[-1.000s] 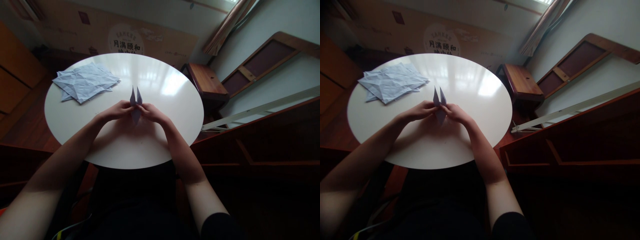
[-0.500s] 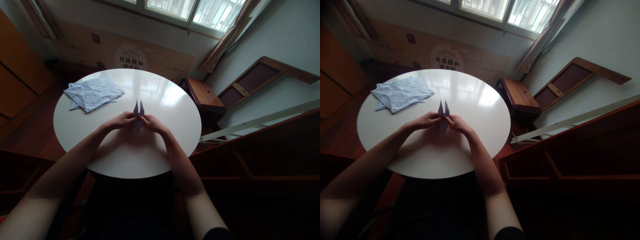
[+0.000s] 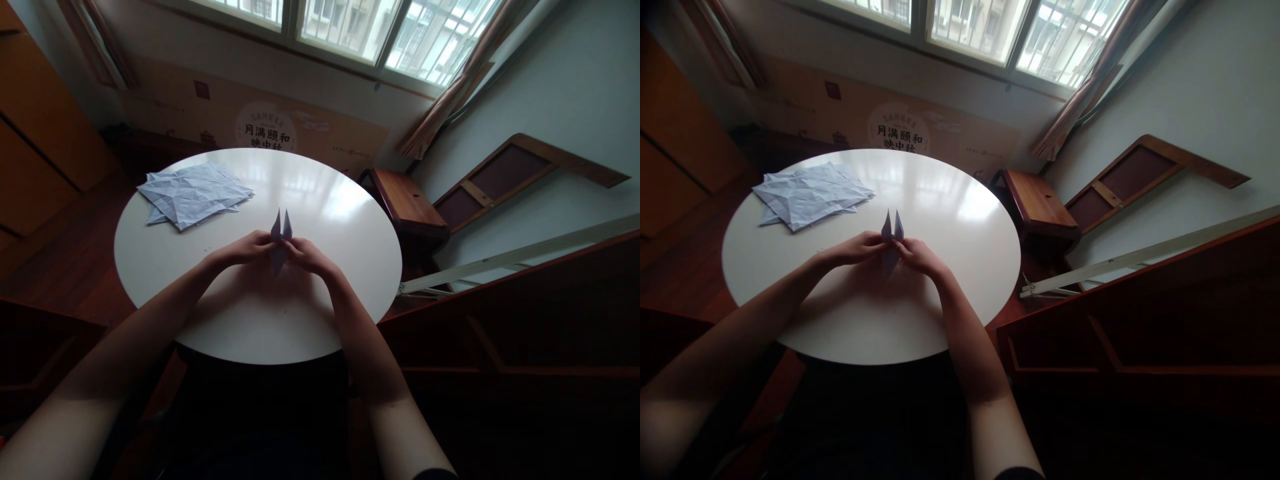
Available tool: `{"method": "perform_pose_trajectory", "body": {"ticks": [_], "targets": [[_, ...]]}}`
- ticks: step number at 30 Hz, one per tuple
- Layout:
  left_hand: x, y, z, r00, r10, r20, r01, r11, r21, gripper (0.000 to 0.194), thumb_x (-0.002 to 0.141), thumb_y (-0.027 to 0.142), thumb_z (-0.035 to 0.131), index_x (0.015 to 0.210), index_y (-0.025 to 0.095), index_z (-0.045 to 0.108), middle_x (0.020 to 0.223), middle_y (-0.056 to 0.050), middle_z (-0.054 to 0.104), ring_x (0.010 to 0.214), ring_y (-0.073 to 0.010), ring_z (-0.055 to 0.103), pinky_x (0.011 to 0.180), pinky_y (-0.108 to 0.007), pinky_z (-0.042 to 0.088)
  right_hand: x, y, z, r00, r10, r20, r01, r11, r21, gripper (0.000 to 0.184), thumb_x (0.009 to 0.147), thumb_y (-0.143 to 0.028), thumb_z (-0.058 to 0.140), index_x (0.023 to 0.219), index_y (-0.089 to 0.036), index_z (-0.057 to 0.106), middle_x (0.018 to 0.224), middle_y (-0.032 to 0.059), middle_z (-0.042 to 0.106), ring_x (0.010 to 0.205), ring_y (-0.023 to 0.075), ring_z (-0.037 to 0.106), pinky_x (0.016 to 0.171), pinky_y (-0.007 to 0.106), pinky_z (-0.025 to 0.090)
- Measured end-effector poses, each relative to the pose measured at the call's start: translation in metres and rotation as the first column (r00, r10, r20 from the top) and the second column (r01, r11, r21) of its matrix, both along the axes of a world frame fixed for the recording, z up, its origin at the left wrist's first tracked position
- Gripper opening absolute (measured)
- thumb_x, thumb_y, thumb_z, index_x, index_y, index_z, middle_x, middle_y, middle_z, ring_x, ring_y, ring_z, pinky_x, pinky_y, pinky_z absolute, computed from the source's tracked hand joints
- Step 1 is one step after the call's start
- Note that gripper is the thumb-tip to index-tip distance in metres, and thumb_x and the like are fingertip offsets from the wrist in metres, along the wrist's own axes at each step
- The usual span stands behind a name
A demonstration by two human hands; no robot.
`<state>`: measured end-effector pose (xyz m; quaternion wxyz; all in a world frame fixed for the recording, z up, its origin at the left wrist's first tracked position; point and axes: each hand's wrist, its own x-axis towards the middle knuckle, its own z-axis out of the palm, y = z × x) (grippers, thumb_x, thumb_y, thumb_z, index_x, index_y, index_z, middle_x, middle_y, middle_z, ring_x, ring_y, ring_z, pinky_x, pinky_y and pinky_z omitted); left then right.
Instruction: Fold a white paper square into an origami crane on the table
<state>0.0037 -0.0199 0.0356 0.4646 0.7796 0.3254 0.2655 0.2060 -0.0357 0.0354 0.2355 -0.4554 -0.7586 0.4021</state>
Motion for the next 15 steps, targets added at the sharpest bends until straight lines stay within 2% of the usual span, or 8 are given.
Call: {"method": "perform_pose_trajectory", "body": {"ticks": [15], "targets": [[0.0001,-0.0010,0.0015,1.000,-0.001,-0.004,0.001,1.000,-0.004,0.058,0.086,0.062,0.056,0.106,0.011,0.073,0.097,-0.012,0.075,0.088,-0.0270,0.069,0.077,-0.033,0.055,0.0000,0.0014,-0.0016,1.000,-0.002,0.005,0.002,1.000,0.019,0.041,0.099,-0.045,0.044,0.091,-0.013,0.068,0.077,0.0047,0.069,0.076,0.0169,0.064,0.073,0.026,0.048]]}}
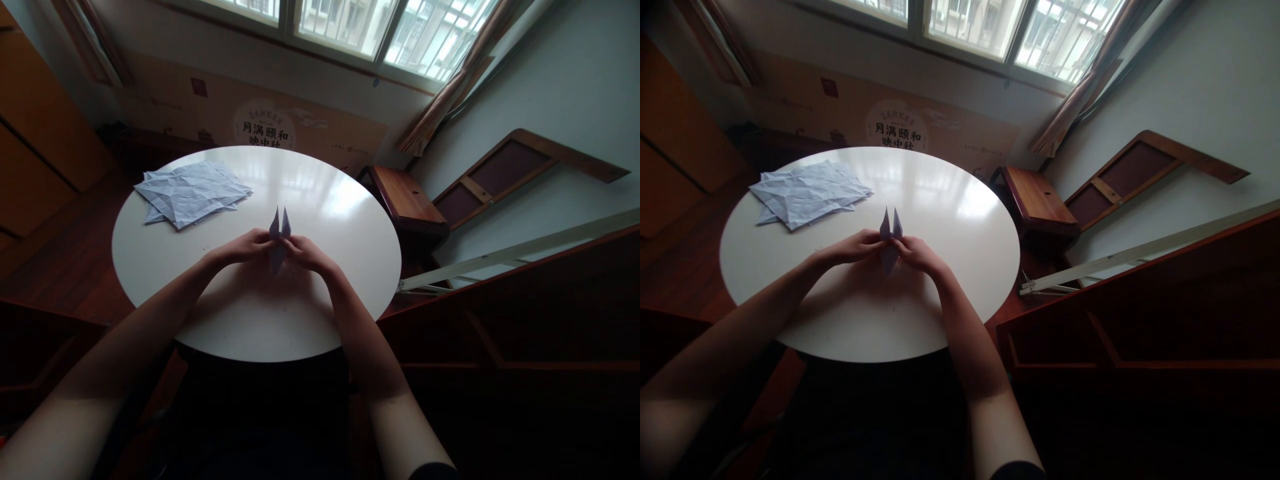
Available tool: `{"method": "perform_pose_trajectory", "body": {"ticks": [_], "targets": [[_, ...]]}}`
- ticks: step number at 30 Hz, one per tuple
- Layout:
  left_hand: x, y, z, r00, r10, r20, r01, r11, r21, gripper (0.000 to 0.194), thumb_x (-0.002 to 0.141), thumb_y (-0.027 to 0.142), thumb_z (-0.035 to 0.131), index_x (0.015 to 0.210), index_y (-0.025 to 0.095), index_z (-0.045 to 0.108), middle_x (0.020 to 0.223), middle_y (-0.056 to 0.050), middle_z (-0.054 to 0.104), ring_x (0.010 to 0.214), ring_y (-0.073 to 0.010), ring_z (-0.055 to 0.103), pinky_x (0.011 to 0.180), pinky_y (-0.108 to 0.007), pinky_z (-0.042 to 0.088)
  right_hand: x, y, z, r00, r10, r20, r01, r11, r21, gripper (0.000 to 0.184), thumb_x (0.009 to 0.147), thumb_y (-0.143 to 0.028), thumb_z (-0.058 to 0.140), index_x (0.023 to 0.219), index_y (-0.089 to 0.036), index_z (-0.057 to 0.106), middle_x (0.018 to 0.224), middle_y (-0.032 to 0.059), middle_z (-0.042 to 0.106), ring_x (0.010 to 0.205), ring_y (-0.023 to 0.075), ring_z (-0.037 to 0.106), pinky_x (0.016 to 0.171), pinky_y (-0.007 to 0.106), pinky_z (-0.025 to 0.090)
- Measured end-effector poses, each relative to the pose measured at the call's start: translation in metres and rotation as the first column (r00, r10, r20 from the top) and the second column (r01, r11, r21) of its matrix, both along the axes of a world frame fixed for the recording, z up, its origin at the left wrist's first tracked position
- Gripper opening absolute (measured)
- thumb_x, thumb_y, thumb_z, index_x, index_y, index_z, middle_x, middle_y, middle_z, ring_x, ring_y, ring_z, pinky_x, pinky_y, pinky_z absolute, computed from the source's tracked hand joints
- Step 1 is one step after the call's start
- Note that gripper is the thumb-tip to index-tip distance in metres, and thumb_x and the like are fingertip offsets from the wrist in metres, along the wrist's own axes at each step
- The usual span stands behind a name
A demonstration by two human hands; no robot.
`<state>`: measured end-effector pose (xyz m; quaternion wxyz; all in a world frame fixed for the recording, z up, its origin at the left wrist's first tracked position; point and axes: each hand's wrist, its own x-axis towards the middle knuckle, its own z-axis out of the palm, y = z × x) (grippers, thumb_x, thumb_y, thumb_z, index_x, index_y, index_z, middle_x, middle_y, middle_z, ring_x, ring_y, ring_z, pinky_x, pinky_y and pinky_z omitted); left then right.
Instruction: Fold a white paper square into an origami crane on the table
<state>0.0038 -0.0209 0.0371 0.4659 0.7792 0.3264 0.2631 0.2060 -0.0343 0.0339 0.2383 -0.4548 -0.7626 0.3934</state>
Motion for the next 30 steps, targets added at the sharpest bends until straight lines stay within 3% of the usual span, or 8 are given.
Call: {"method": "perform_pose_trajectory", "body": {"ticks": [17,30], "targets": [[-0.0019,0.0041,-0.0062,1.000,0.005,-0.027,-0.004,1.000,0.031,0.059,0.089,0.061,0.054,0.112,0.010,0.072,0.098,-0.011,0.074,0.090,-0.0274,0.068,0.080,-0.035,0.055,0.0003,0.0012,-0.0033,1.000,0.003,-0.014,-0.002,1.000,0.013,0.043,0.099,-0.049,0.044,0.093,-0.014,0.069,0.080,0.0044,0.069,0.078,0.0166,0.063,0.073,0.025,0.047],[-0.0005,-0.0001,0.0008,1.000,-0.001,-0.021,0.001,0.999,0.044,0.059,0.088,0.062,0.054,0.107,0.009,0.072,0.092,-0.011,0.074,0.086,-0.0256,0.068,0.078,-0.035,0.055,0.0002,0.0000,0.0016,1.000,0.010,0.005,-0.010,1.000,0.007,0.045,0.098,-0.049,0.045,0.091,-0.013,0.070,0.078,0.0050,0.069,0.076,0.0167,0.063,0.075,0.027,0.047]]}}
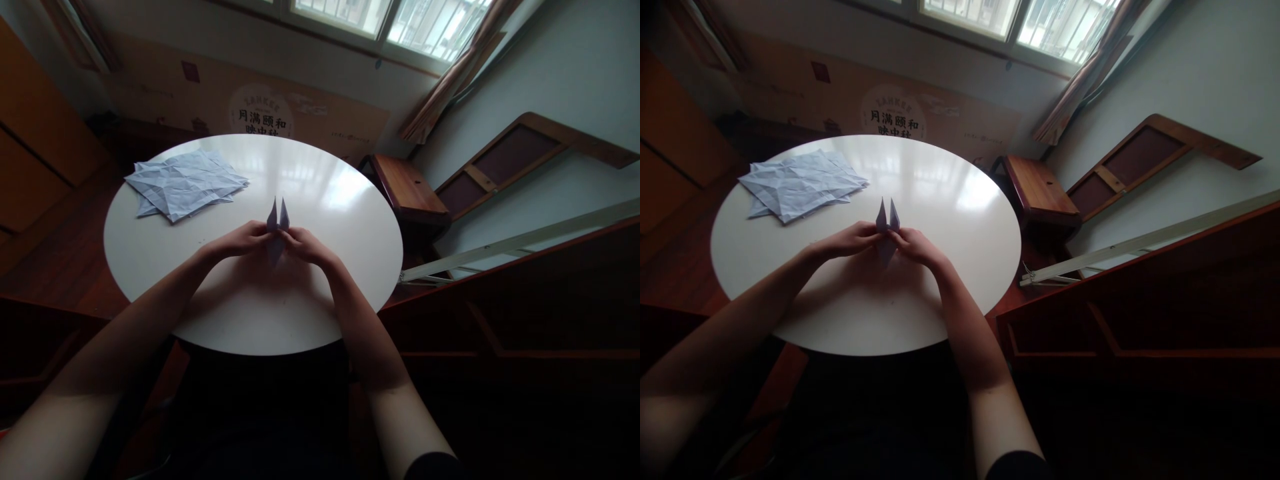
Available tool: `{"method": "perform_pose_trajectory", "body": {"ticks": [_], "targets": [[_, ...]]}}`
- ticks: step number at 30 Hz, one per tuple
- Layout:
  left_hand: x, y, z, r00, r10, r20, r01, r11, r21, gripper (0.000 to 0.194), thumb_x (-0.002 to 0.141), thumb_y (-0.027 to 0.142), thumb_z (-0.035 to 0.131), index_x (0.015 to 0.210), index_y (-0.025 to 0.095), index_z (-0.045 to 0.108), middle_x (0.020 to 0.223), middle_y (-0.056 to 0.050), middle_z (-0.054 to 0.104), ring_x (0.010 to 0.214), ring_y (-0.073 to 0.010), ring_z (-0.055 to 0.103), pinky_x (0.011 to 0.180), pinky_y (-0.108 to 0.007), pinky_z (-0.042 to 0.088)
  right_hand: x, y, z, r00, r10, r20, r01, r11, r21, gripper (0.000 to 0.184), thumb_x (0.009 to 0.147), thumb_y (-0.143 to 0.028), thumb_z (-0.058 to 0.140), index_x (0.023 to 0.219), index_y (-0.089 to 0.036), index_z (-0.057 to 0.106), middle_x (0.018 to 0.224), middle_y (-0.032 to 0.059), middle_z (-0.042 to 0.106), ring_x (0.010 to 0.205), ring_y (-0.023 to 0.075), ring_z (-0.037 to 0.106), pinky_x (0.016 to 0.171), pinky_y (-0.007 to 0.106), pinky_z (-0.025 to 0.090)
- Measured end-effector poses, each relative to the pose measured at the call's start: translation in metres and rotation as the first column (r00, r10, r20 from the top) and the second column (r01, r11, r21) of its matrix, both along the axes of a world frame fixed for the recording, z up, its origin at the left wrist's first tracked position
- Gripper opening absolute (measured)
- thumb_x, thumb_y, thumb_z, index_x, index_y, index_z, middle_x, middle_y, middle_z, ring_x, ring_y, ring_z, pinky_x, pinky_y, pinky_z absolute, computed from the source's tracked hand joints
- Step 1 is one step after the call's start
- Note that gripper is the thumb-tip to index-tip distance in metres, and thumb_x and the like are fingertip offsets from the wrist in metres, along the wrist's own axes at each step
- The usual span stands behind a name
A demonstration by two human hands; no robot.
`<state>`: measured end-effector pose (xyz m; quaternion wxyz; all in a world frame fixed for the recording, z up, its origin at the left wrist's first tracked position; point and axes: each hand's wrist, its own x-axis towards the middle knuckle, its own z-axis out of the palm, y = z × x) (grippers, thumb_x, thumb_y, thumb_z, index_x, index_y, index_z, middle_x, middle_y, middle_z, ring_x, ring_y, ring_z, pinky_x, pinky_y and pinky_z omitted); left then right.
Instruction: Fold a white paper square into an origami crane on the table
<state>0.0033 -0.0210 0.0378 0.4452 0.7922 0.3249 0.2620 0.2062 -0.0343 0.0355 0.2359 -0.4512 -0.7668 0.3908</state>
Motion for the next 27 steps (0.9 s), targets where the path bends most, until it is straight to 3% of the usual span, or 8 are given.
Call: {"method": "perform_pose_trajectory", "body": {"ticks": [27], "targets": [[0.0000,-0.0012,0.0019,1.000,0.017,-0.009,-0.018,1.000,-0.021,0.056,0.087,0.061,0.056,0.103,0.011,0.074,0.092,-0.010,0.074,0.086,-0.0252,0.067,0.079,-0.035,0.055,-0.0006,-0.0013,0.0018,1.000,0.005,-0.014,-0.005,1.000,-0.010,0.043,0.099,-0.048,0.045,0.092,-0.013,0.070,0.078,0.0042,0.069,0.076,0.0161,0.063,0.077,0.027,0.047]]}}
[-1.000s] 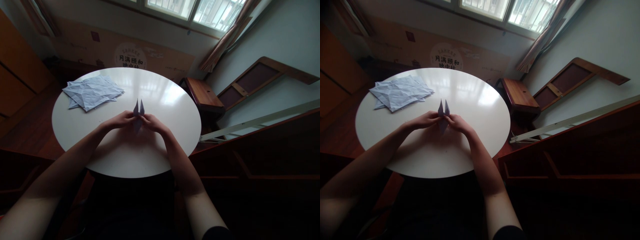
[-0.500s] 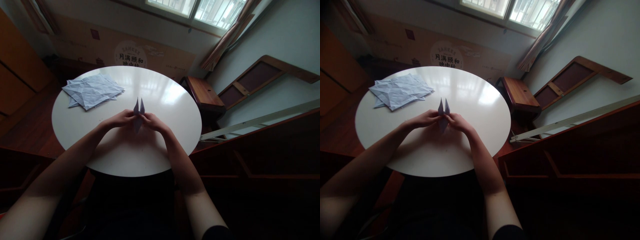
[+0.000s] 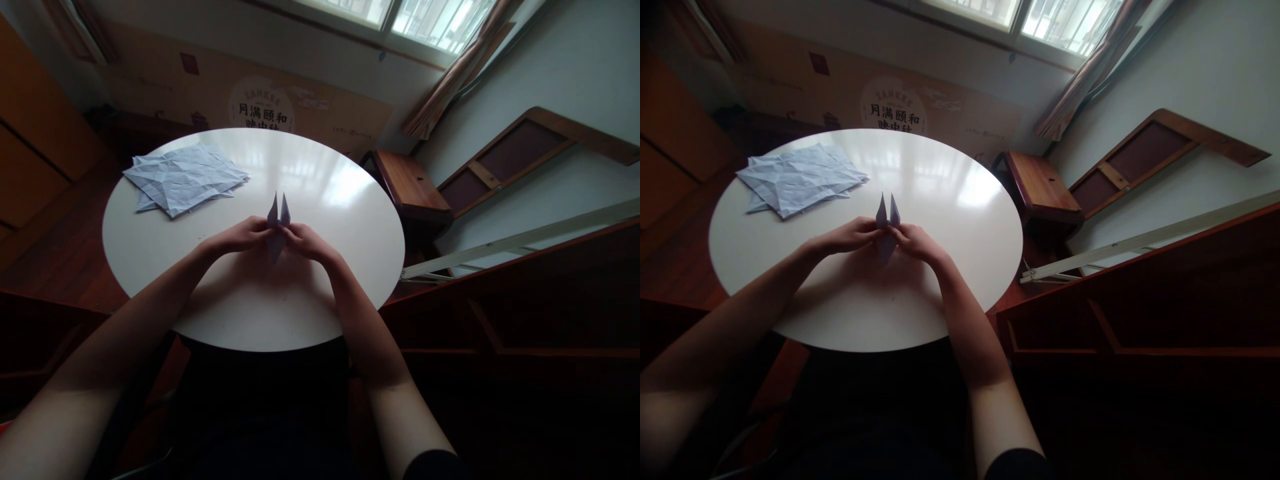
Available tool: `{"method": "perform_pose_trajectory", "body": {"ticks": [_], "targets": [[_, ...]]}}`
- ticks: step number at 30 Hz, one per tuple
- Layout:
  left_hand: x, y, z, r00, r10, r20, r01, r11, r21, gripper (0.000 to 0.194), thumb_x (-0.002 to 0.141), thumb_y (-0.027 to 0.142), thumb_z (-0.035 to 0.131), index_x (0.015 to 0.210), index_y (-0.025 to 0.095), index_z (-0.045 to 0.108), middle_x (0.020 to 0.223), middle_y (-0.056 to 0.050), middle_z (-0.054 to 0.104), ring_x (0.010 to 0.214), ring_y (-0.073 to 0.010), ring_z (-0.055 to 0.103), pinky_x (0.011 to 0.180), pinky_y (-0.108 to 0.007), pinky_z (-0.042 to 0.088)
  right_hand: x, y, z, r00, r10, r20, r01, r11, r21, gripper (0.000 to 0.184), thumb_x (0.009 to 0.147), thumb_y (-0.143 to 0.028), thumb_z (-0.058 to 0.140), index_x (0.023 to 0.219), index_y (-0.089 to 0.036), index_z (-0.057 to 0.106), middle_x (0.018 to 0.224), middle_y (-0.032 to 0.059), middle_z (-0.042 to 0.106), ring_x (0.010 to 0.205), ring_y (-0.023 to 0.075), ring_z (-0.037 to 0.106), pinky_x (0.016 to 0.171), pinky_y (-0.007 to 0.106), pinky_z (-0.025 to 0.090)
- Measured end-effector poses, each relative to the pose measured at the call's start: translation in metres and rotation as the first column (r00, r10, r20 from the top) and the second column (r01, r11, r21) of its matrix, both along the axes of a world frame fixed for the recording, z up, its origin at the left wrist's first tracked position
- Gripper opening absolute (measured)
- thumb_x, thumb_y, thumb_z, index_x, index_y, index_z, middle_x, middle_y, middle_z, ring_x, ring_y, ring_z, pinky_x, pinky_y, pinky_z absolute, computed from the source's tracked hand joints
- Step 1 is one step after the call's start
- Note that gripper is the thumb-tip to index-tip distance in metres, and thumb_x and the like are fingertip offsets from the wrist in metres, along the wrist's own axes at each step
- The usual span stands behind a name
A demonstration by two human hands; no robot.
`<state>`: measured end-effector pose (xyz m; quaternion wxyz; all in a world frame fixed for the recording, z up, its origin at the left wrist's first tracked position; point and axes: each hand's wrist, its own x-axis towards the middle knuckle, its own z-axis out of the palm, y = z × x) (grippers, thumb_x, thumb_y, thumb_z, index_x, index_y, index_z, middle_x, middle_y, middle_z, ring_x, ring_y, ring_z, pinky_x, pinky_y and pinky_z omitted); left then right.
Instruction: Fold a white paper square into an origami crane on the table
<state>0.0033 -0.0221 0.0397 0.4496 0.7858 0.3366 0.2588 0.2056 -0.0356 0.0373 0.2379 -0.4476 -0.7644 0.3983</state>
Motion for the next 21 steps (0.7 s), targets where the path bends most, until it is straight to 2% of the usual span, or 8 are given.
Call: {"method": "perform_pose_trajectory", "body": {"ticks": [14,21], "targets": [[0.0002,0.0010,-0.0010,1.000,0.019,0.016,-0.019,1.000,-0.010,0.056,0.084,0.062,0.060,0.099,0.011,0.075,0.089,-0.010,0.074,0.088,-0.0270,0.067,0.082,-0.036,0.056,-0.0006,-0.0005,0.0018,1.000,-0.007,0.016,0.007,1.000,0.011,0.042,0.099,-0.047,0.045,0.088,-0.013,0.068,0.075,0.0035,0.068,0.074,0.0161,0.062,0.074,0.026,0.047],[0.0007,-0.0004,0.0015,1.000,0.009,0.005,-0.008,1.000,-0.022,0.056,0.086,0.062,0.058,0.104,0.011,0.074,0.090,-0.010,0.074,0.088,-0.0263,0.068,0.082,-0.036,0.056,-0.0002,-0.0007,0.0018,1.000,-0.011,0.003,0.011,1.000,-0.012,0.047,0.097,-0.054,0.045,0.087,-0.013,0.068,0.074,0.0043,0.067,0.075,0.0169,0.062,0.074,0.027,0.047]]}}
